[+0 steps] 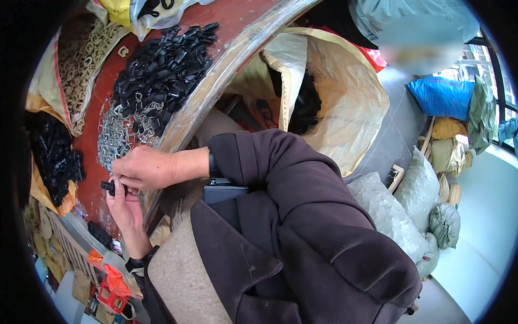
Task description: Manually assembling small plastic components by inserting metal clips into plastic housings.
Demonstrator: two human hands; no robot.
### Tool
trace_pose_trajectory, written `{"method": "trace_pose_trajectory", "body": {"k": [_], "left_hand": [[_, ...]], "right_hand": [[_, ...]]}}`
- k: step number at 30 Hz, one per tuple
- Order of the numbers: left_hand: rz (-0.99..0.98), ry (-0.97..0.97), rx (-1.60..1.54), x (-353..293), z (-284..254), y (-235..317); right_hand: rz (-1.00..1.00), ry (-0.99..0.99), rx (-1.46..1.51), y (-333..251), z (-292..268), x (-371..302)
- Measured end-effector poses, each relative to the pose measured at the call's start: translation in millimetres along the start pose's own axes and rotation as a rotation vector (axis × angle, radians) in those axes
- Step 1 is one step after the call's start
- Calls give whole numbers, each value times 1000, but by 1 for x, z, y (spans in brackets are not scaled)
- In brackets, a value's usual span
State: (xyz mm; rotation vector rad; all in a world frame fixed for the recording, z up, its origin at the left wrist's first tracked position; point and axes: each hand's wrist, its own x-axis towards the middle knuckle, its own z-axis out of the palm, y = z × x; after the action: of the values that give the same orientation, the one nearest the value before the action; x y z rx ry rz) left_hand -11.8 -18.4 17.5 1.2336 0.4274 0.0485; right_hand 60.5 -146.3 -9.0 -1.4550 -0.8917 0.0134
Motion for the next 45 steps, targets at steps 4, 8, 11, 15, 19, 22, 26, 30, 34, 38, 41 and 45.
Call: {"method": "trace_pose_trajectory", "body": {"k": [4,8,11,15,19,22,26,30,34,38,41,45], "left_hand": [[-109,32,-111,5,-4,-8],[-220,-12,-195,5,-1,-4],[-305,-132,-334,4,0,2],[-329,-306,-576,7,-8,2],[-295,-287,-446,2,-13,-4],[-322,-277,-399,-3,-13,-6],[-288,-271,-346,-7,-14,-5],[-304,-284,-258,-10,-12,-6],[-300,-353,-160,-9,-11,-4],[-316,-351,-169,-4,-14,-6],[-351,-300,-223,0,-17,-6],[-339,-218,-368,3,-24,-6]], "right_hand": [[-94,-62,-110,8,-7,-2],[-68,-66,-219,8,-6,0],[98,-141,-63,4,-14,2],[1,-211,-249,1,-20,9],[-89,-249,-379,-4,-20,10],[-165,-250,-486,-12,-18,13],[-199,-322,-521,-20,-15,16],[-132,-394,-502,-25,-16,16],[-67,-415,-486,-24,-14,17],[-32,-434,-498,-18,-12,19],[-23,-437,-452,-11,-11,24],[77,-388,-252,-4,-13,35]]}}
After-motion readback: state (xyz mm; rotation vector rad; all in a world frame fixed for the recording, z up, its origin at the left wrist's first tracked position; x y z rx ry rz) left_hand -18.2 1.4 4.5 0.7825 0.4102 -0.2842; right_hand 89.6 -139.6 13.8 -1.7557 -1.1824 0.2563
